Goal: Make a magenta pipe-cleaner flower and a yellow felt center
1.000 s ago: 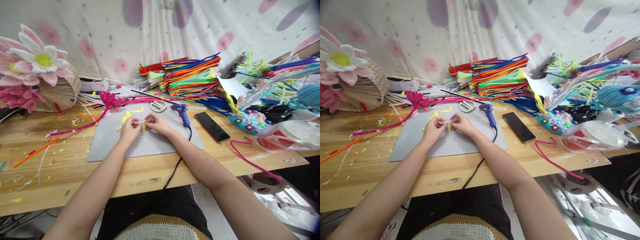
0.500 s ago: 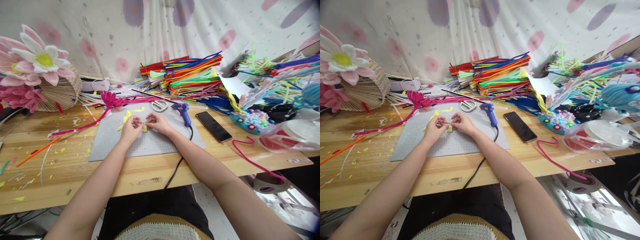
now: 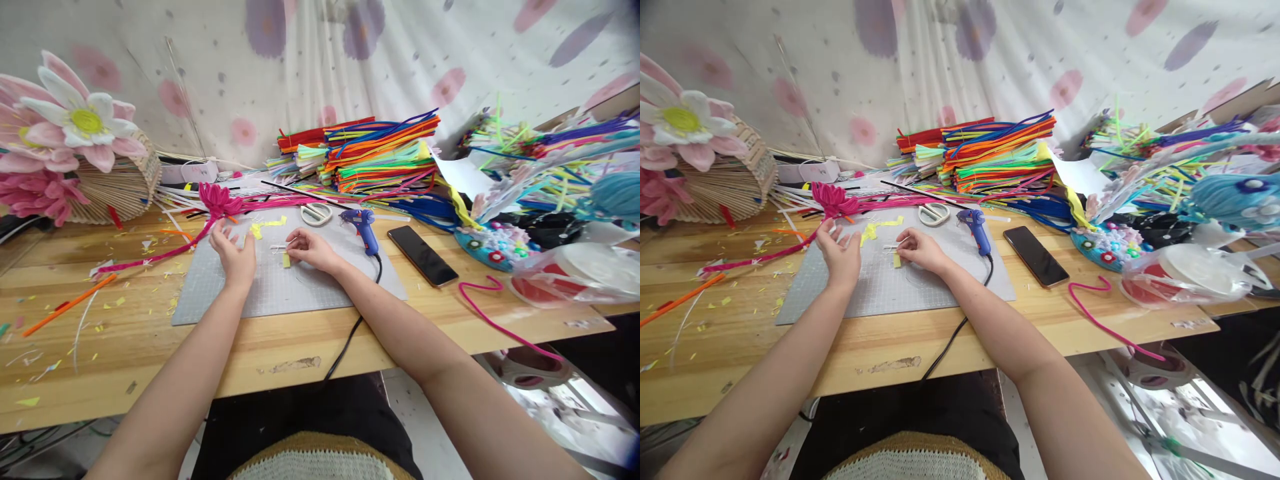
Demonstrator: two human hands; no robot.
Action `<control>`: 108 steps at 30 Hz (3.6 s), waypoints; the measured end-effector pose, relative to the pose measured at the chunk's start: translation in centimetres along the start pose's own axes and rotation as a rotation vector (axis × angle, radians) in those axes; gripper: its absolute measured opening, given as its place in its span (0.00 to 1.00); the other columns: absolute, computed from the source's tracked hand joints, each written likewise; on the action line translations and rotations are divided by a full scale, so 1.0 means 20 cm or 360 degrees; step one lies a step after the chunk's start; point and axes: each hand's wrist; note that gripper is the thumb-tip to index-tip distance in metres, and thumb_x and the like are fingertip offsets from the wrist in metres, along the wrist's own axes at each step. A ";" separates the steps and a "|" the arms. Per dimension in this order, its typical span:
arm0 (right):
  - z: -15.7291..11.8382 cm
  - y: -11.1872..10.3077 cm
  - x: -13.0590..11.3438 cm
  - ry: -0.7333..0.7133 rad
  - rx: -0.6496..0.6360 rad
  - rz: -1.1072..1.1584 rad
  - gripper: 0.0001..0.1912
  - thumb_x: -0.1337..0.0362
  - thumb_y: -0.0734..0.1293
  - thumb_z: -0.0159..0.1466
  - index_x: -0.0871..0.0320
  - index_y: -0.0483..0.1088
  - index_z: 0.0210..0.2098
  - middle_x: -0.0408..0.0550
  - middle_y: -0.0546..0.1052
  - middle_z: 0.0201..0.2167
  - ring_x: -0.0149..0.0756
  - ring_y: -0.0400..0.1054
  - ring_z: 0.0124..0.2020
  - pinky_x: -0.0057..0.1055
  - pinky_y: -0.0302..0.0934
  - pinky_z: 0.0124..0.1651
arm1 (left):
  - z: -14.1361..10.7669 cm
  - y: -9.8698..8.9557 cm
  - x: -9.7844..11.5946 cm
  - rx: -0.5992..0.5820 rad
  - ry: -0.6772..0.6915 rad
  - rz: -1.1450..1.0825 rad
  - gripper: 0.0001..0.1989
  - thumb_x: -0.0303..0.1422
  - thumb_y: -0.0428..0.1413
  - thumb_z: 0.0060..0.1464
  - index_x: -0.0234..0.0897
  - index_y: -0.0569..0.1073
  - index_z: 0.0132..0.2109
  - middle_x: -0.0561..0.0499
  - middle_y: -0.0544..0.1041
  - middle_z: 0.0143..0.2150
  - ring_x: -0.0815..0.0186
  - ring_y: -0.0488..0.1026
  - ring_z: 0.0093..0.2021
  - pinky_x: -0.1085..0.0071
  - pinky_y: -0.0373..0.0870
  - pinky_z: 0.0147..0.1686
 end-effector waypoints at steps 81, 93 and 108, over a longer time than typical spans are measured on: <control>-0.01 -0.07 -0.03 -0.0247 -0.0054 -0.0178 0.16 0.68 0.60 0.47 0.57 0.57 0.37 0.37 0.64 0.24 0.25 0.56 0.24 0.25 0.49 0.27 | -0.05 0.03 0.06 -0.0859 -0.0840 -0.0629 0.22 0.30 0.62 0.37 0.34 0.68 0.43 0.47 0.75 0.34 0.66 0.74 0.36 0.70 0.69 0.34; 0.00 -0.03 -0.03 -0.0269 0.0047 -0.0162 0.16 0.66 0.65 0.50 0.57 0.59 0.38 0.40 0.68 0.29 0.27 0.62 0.29 0.27 0.57 0.33 | -0.08 0.03 0.11 -0.0899 -0.1030 -0.0568 0.20 0.27 0.64 0.33 0.31 0.70 0.39 0.48 0.76 0.26 0.65 0.74 0.28 0.70 0.68 0.28; -0.02 0.00 -0.05 0.0022 -0.0133 0.0197 0.21 0.64 0.68 0.50 0.55 0.57 0.40 0.40 0.74 0.27 0.27 0.66 0.26 0.27 0.60 0.32 | -0.05 0.07 0.08 -0.0491 -0.1065 -0.0384 0.23 0.32 0.66 0.28 0.37 0.63 0.33 0.57 0.68 0.22 0.68 0.67 0.26 0.71 0.57 0.30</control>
Point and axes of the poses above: each hand's wrist, its own z-axis towards the middle knuckle, its own y-axis out of the palm, x = y × z
